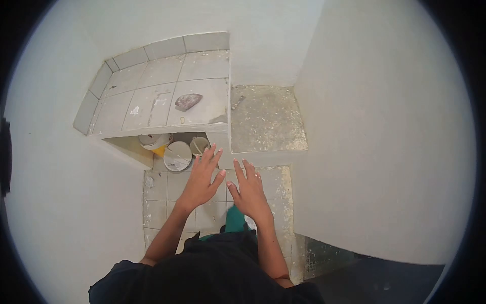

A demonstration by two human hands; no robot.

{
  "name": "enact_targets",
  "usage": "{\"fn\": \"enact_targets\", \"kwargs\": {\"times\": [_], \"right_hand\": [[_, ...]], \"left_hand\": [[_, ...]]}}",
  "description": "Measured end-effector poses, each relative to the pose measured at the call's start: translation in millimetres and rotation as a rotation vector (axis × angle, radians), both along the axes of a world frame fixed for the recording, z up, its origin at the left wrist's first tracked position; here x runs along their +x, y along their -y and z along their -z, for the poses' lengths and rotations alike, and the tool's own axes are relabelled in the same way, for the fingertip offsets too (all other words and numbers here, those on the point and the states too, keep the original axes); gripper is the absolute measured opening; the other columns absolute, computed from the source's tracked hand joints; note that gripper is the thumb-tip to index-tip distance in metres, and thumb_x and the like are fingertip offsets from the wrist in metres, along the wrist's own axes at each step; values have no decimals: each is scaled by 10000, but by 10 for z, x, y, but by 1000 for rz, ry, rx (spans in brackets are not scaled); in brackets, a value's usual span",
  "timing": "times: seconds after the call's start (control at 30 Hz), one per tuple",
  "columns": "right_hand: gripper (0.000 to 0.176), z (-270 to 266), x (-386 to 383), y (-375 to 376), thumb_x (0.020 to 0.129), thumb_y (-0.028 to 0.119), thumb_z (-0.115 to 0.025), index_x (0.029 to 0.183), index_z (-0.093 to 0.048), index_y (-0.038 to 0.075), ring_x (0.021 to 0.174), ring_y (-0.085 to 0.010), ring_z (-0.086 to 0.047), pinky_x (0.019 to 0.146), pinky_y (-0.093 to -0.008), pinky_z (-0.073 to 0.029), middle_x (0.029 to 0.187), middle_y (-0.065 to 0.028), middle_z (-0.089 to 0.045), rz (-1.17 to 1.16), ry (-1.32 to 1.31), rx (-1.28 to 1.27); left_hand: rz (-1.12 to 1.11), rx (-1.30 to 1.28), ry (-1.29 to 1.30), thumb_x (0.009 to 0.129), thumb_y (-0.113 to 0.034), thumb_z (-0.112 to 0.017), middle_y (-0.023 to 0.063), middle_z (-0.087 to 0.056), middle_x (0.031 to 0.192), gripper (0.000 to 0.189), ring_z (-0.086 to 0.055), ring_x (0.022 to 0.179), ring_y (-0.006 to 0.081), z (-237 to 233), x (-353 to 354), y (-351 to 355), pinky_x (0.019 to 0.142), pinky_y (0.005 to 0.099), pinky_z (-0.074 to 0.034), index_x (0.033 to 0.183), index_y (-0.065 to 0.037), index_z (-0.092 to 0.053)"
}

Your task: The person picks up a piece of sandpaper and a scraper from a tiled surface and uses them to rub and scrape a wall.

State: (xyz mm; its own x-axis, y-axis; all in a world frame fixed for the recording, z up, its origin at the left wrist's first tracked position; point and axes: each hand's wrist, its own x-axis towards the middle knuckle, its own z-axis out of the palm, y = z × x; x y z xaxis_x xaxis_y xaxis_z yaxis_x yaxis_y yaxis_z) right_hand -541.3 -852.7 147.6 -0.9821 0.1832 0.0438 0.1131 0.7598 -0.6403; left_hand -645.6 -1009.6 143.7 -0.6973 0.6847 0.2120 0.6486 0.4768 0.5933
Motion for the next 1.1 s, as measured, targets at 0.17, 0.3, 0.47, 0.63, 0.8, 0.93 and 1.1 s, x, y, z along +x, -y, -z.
{"fn": "enact_targets", "kwargs": {"times": [0.17, 0.3, 0.47, 0.63, 0.8, 0.93, 1.1], "right_hand": [[353, 356, -1154, 93, 917, 159, -664, 1242, -605, 35, 1065, -394, -600, 939, -479, -444, 1153, -204, -621, -23, -184, -86], [211, 695, -2207, 208, 888, 154, -683, 1056, -625, 39, 936, -354, -622, 821, -473, -453, 972, -143, -635, -111, -175, -91], [223, 1092, -3200, 519, 880, 185, -700, 1033, -616, 45, 923, -347, -634, 786, -475, -461, 963, -141, -640, -172, -84, -29], [255, 1504, -3741, 876, 881, 208, -703, 1038, -603, 33, 897, -358, -655, 763, -505, -469, 980, -163, -650, -97, -24, 12], [221, 1639, -4001, 956, 843, 111, -667, 1027, -591, 16, 918, -377, -664, 810, -510, -479, 999, -187, -663, -95, 127, 62], [183, 1434, -3898, 758, 847, 92, -637, 1014, -599, 28, 946, -375, -667, 866, -533, -464, 993, -185, -679, -37, 268, 197], [356, 852, -3636, 369, 887, 186, -663, 1207, -605, 41, 1135, -372, -600, 961, -549, -422, 1174, -198, -626, 257, 552, 281]], "left_hand": [[-127, 72, 67, 1000, -263, -536, 202, -467, 1485, 469, -441, 1375, 373, 193, -789, 143, 1176, 504, -261, 1411, -37, -509], [-247, 170, 77, 974, -206, -573, 193, -604, 1295, 358, -576, 1188, 384, 421, -1550, 324, 1066, 475, -392, 1277, -17, -590], [-494, 175, 141, 943, -137, -615, 194, -653, 1165, 293, -648, 1017, 378, 558, -2379, 568, 907, 436, -510, 1202, 2, -613], [-549, 283, 255, 937, -159, -642, 216, -650, 1143, 344, -655, 993, 351, 919, -2938, 720, 867, 417, -528, 1217, 33, -584], [-605, 254, 427, 935, -182, -660, 223, -641, 1107, 484, -656, 981, 340, 1143, -3463, 634, 854, 409, -532, 1322, 45, -478], [-562, 222, 504, 925, -155, -670, 223, -638, 1076, 518, -661, 928, 338, 1224, -3871, 444, 830, 406, -533, 1344, 41, -437], [-408, 235, 416, 905, -64, -665, 206, -651, 1012, 475, -668, 857, 309, 1377, -4047, 283, 788, 396, -535, 1318, 30, -453]]}}
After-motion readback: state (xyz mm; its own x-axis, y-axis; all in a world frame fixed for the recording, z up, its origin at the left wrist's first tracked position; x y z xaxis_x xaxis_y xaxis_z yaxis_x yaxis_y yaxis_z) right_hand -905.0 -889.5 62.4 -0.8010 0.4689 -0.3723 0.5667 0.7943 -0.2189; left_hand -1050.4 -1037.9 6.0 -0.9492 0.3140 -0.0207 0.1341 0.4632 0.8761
